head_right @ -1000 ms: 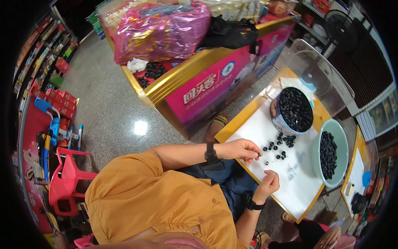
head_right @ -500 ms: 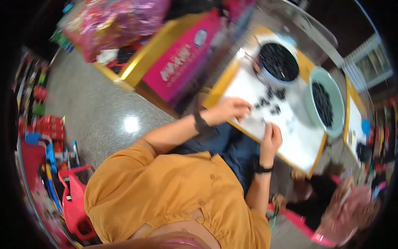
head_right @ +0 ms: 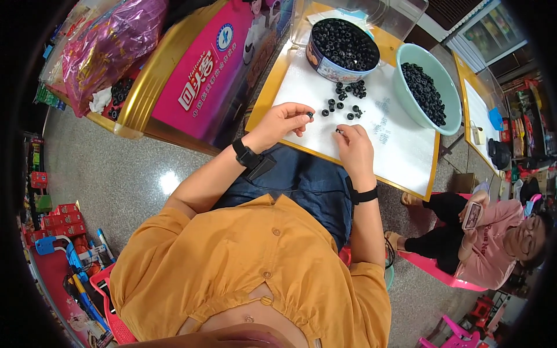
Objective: The person assembles small fasteners by picking up plastic rings and metal clips from the table, inserting the clips into the rings by hand, and placing them down.
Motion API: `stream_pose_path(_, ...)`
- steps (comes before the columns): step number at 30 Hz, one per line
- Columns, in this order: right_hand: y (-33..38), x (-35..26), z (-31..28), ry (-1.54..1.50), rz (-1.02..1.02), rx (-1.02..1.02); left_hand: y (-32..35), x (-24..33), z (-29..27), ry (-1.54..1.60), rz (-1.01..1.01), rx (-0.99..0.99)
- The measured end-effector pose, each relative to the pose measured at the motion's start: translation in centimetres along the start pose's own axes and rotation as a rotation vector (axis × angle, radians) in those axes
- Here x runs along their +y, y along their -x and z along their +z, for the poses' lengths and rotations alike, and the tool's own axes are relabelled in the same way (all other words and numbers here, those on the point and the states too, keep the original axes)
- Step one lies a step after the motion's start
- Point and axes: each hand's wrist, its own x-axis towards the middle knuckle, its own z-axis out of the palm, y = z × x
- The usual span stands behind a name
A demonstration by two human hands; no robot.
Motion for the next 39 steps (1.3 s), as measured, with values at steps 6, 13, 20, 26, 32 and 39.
stream_pose_path(6, 0.2, -0.5, -0.2, -0.105, 0.065, 0.016, 0.2, 0.2, 0.3, -0.040, 0.032, -0.035)
stream_pose_path(13, 1.4, -4.7, -0.9, -0.912, 0.269, -0.070, 1.2, 1.3, 2.1, -0.043, 0.096, -0.066)
stream_pose_path(20, 2.2, -6.0, -1.1, -1.107, 0.203, 0.021, 2.6, 2.9, 3.8, -0.100, 0.162, -0.062)
stream_pose_path(26, 2.6, -5.8, -1.2, -1.149, 0.209, 0.061, 3.1, 3.5, 4.2, -0.223, 0.282, -0.038)
stream_pose_path(32, 2.8, -5.6, -1.0, -1.091, 0.196, 0.056, 3.1, 3.5, 4.2, -0.331, 0.360, -0.033)
stream_pose_path(39, 3.1, -5.9, -1.2, -0.935, 0.139, 0.074, 3.3, 4.0, 4.1, -0.440, 0.358, -0.026)
